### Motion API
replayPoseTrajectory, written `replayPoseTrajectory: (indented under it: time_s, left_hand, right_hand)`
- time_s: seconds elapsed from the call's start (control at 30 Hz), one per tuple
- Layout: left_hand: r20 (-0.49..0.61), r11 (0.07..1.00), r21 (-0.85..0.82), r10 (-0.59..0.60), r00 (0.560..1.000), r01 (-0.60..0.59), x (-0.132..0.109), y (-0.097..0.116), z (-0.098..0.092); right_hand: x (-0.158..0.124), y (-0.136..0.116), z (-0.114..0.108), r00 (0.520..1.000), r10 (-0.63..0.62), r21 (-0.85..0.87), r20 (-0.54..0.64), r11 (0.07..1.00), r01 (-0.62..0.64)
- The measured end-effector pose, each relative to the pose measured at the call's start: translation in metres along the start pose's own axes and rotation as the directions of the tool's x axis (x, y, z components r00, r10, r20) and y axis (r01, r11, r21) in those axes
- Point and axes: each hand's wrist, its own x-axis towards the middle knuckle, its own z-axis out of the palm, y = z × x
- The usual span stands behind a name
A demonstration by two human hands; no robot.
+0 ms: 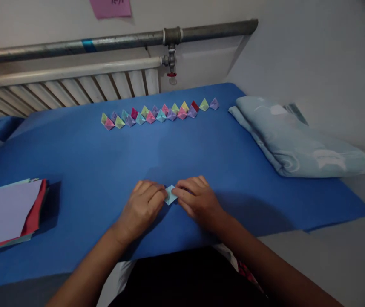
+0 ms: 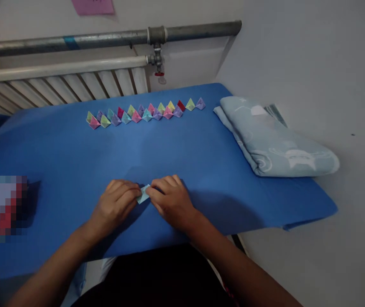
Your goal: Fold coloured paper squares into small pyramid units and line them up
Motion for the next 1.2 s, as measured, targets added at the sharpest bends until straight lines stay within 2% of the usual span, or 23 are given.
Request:
replayPoseTrajectory:
  time_s: [0.13, 0.3, 0.57, 0.7, 0.9, 1.2]
  left_hand:
    - [-0.005, 0.991, 0.126, 0.034, 0.999, -0.033, -0.015, 0.009, 0.014]
    - [0.037, 0.991, 0.121, -0.053, 0.998, 0.048, -0.026, 0.018, 0.02]
    - [0.036, 0.99, 0.077, -0.125, 0.991, 0.122, -0.031, 0.022, 0.02]
    - [0.042, 0.99, 0.059, -0.13, 0.991, 0.127, -0.03, 0.02, 0.02]
    - [0.071, 0.996, 0.073, -0.056, 0.996, 0.051, -0.023, 0.016, 0.015]
    - [0.113, 0.994, 0.106, 0.028, 0.993, -0.04, -0.022, 0.012, 0.011]
  right_hand:
    - [-0.007, 0.001, 0.002, 0.994, -0.075, -0.096, 0.073, 0.992, 0.082]
    - [-0.021, -0.005, 0.002, 0.987, -0.027, -0.093, 0.155, 0.995, 0.041]
    - [-0.026, -0.015, 0.002, 0.989, 0.08, -0.033, 0.125, 0.997, -0.077]
    - [-0.026, -0.013, 0.005, 0.991, 0.054, 0.001, 0.121, 0.999, -0.054]
    - [-0.026, -0.01, 0.007, 0.998, -0.021, 0.055, 0.052, 0.998, 0.019]
    - [-0.026, -0.01, 0.004, 0.998, -0.039, 0.132, 0.059, 0.991, 0.031]
